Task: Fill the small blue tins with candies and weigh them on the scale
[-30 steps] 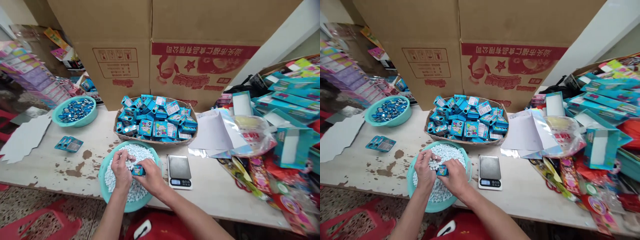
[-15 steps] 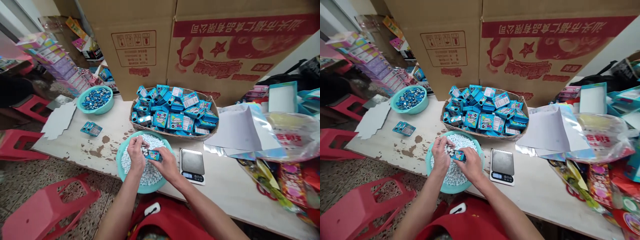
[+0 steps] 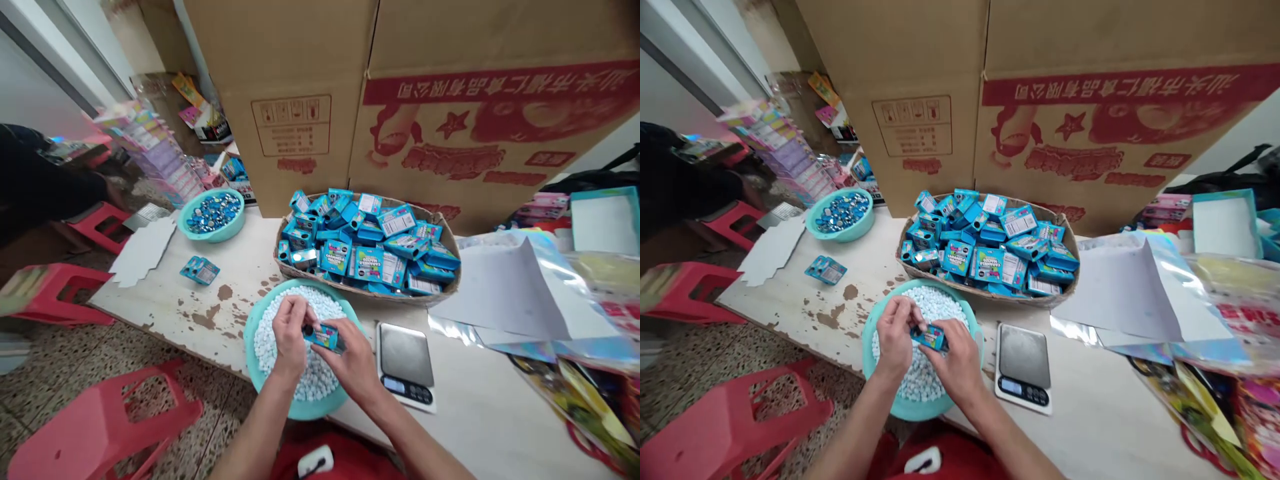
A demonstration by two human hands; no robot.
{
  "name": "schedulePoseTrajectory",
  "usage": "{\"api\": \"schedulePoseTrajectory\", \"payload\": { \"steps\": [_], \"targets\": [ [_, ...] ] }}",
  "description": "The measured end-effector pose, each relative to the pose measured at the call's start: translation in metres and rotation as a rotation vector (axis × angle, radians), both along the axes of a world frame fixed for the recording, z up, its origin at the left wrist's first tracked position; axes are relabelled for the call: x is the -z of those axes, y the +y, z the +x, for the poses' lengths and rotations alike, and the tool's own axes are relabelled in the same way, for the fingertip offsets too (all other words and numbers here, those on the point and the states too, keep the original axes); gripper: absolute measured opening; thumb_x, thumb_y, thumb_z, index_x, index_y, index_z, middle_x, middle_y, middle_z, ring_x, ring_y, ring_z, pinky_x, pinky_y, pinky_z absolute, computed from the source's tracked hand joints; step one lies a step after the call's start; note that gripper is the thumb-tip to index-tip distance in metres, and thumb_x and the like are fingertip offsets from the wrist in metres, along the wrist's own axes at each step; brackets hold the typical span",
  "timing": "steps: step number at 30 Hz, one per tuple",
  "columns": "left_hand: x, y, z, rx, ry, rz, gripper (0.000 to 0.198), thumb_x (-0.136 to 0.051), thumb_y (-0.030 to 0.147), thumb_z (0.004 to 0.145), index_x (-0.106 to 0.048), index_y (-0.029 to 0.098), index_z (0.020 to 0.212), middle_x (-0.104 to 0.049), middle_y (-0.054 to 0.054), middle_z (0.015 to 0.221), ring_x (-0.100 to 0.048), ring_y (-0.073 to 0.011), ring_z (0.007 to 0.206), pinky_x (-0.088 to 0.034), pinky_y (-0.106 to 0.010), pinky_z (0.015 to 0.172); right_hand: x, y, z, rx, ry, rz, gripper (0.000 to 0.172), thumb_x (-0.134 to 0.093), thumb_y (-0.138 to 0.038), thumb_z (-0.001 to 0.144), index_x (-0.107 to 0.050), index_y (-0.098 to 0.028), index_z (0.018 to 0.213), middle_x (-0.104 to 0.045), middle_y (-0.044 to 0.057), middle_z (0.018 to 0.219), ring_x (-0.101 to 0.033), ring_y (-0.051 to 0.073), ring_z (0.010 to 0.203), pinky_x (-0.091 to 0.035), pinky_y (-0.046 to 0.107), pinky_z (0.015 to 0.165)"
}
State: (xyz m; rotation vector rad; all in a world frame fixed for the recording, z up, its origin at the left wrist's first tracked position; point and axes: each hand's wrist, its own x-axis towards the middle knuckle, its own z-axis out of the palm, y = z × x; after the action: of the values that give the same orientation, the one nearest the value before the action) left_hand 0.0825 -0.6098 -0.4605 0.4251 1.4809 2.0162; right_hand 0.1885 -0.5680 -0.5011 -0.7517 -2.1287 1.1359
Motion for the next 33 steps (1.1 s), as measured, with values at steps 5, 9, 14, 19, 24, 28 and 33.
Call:
{"api": "schedulePoseTrajectory", "payload": {
  "steps": [5,9,14,19,24,28,33],
  "targets": [
    [0.016,-0.008,-0.023,-0.134,0.085,-0.007,0.027,-0.048,0.044,0.088,-0.049,0.018,0.079,-0.05,0.002,0.065,-0.051,-0.0105,0.053,-0.046,-0.026,0.057,-0.003,0.003,0.021,0.015,0.064,-0.103,0.03,-0.073,-0.034,0.075,-0.061,-0.022,0.101,-0.064,0.005,0.099,-0.061,0.023,0.093,-0.05,0.033,0.081],
    [0.072,-0.016,-0.045,-0.008,0.512,-0.453,0.03,-0.046,0.046,0.087,-0.056,0.019,0.097,-0.061,-0.007,0.097,-0.057,-0.0209,0.095,-0.046,-0.037,0.086,-0.002,0.009,0.046,0.134,0.079,-0.17,0.032,-0.071,-0.041,0.075,-0.063,-0.021,0.099,-0.065,0.006,0.098,-0.062,0.023,0.089,-0.052,0.032,0.078],
    [0.124,-0.019,-0.022,0.338,1.095,-0.872,0.045,-0.05,0.045,0.085,-0.053,0.018,0.121,-0.051,-0.013,0.123,-0.046,-0.0287,0.115,-0.036,-0.045,0.097,0.006,0.013,0.059,0.171,0.041,-0.156,0.032,-0.072,-0.039,0.075,-0.062,-0.022,0.099,-0.065,0.005,0.097,-0.062,0.023,0.09,-0.05,0.033,0.08],
    [0.123,-0.018,-0.009,0.384,1.335,-1.047,0.034,-0.046,0.048,0.087,-0.06,0.021,0.103,-0.055,-0.01,0.103,-0.051,-0.0269,0.098,-0.04,-0.038,0.082,0.013,0.011,0.07,0.225,0.02,-0.183,0.031,-0.072,-0.039,0.075,-0.062,-0.021,0.098,-0.064,0.005,0.096,-0.061,0.022,0.087,-0.051,0.033,0.077],
    [0.131,-0.018,-0.021,0.375,1.289,-0.978,0.031,-0.035,0.035,0.092,-0.062,0.02,0.088,-0.059,-0.009,0.089,-0.055,-0.0208,0.085,-0.039,-0.027,0.07,0.018,0.009,0.073,0.222,0.004,-0.226,0.033,-0.071,-0.04,0.075,-0.062,-0.021,0.1,-0.064,0.005,0.098,-0.061,0.022,0.089,-0.051,0.033,0.078],
    [0.133,-0.018,-0.028,0.267,0.968,-0.754,0.022,-0.047,0.035,0.086,-0.063,0.021,0.08,-0.062,-0.005,0.081,-0.057,-0.0185,0.08,-0.039,-0.025,0.069,0.016,0.009,0.07,0.22,0.001,-0.248,0.034,-0.071,-0.042,0.074,-0.063,-0.021,0.099,-0.065,0.005,0.097,-0.062,0.023,0.087,-0.051,0.033,0.077],
    [0.112,-0.018,-0.032,0.055,0.17,-0.462,0.029,-0.062,0.046,0.074,-0.057,0.018,0.074,-0.052,0.002,0.062,-0.047,-0.0112,0.054,-0.037,-0.021,0.05,0.004,0.011,0.067,0.225,0.021,-0.226,0.031,-0.072,-0.041,0.073,-0.065,-0.021,0.096,-0.066,0.005,0.097,-0.063,0.023,0.089,-0.052,0.031,0.077]
  ]
}}
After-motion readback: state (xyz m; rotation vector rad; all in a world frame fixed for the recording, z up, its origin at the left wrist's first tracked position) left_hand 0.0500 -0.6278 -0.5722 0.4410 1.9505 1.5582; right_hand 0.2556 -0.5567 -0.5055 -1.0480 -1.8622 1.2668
